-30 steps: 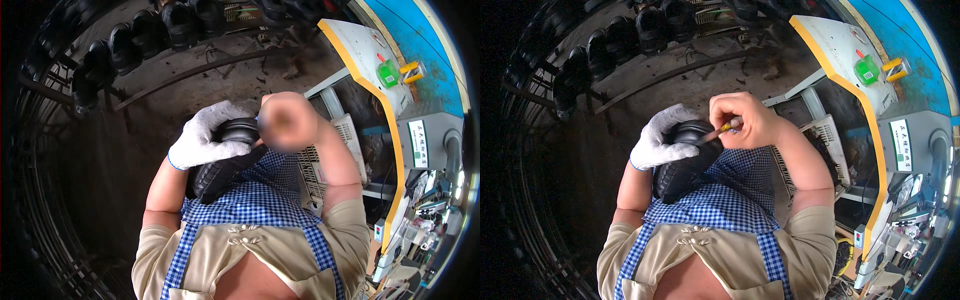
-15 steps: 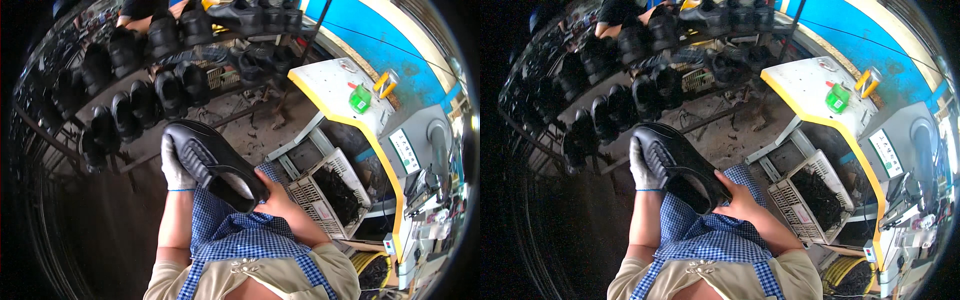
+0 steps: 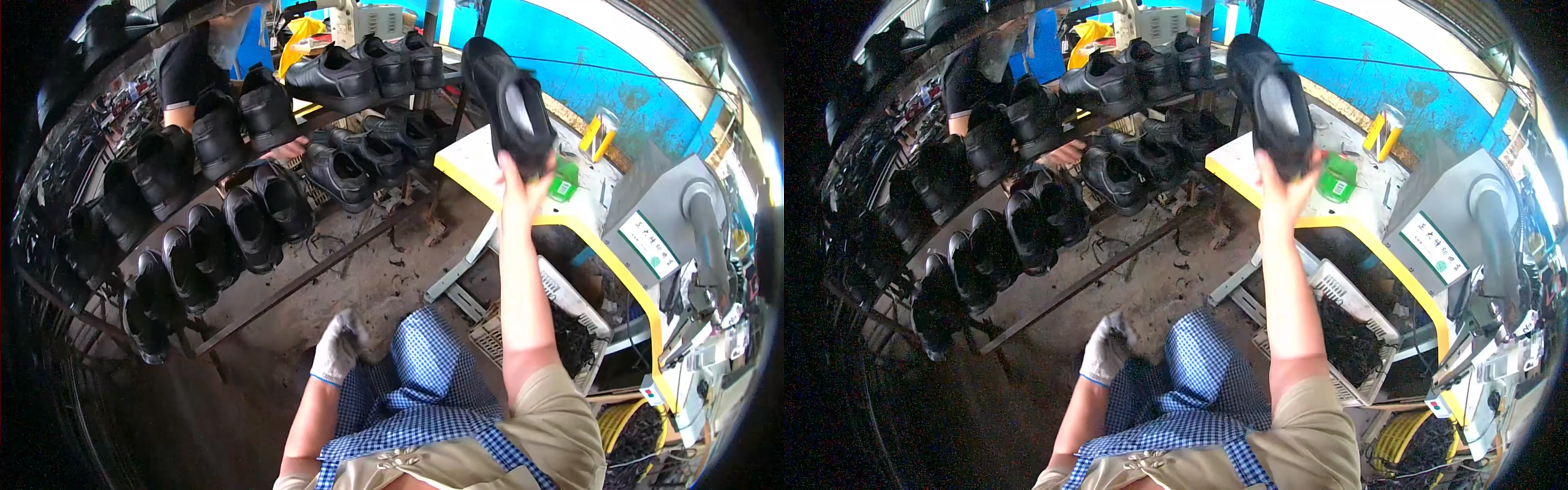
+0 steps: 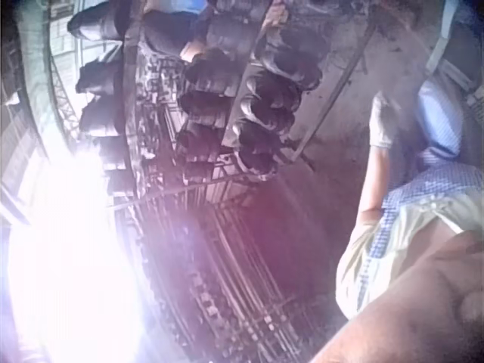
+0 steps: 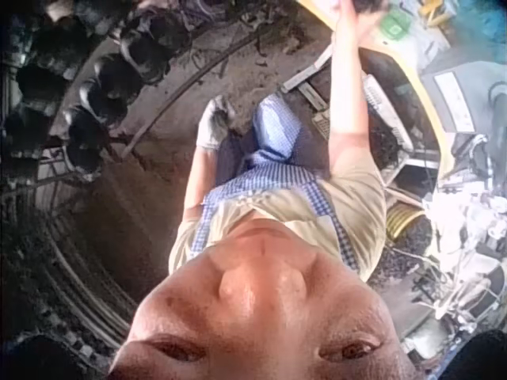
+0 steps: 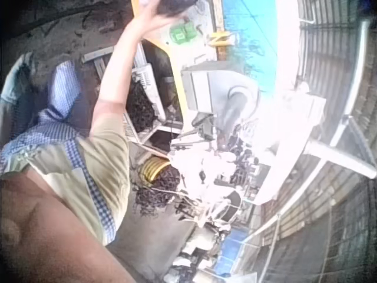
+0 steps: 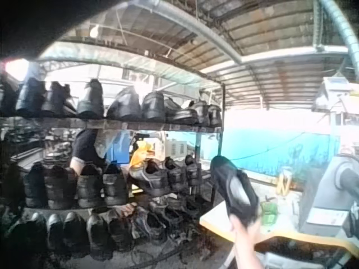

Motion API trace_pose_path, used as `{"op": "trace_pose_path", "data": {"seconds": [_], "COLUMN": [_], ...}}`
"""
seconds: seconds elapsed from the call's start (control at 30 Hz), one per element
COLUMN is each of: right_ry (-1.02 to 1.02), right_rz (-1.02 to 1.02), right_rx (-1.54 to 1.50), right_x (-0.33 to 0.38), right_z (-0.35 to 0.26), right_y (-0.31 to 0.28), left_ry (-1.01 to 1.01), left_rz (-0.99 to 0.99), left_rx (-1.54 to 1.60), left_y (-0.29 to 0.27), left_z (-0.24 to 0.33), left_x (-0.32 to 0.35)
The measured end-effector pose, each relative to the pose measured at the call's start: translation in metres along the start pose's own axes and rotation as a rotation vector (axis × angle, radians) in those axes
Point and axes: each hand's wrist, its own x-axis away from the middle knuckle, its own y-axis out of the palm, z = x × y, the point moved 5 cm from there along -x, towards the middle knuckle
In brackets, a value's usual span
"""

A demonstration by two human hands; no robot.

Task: The person repeatedly picks up black shoes from a rack, uses a small knife to trim excess material from the sole and heel areas, and returns the shoes to the rack. The process is repeated for multiple shoes in a consistent sequence.

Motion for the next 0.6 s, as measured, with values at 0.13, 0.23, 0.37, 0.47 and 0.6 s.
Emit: {"op": "trace_pose_path", "data": {"seconds": [0.13, 0.23, 0.37, 0.47, 0.6], "right_ry": [0.005, 0.072, 0.268, 0.280, 0.110], "right_rz": [-0.028, -0.111, -0.229, -0.260, -0.028], "right_rx": [0.002, 0.122, 0.238, 0.262, 0.449], "right_x": [-0.103, -0.150, -0.178, -0.187, -0.182], "right_z": [0.068, 0.103, 0.157, 0.194, 0.220], "right_y": [0.057, 0.095, 0.127, 0.131, 0.114], "left_ry": [0.011, -0.081, -0.081, -0.093, -0.133], "left_rz": [0.145, 0.072, 0.159, 0.203, 0.223], "left_rx": [-0.055, -0.060, -0.135, -0.134, -0.160], "left_y": [-0.041, -0.051, -0.040, -0.045, -0.049], "left_z": [-0.032, -0.041, -0.033, -0.035, -0.040], "left_x": [-0.015, -0.026, -0.024, -0.028, -0.037]}}
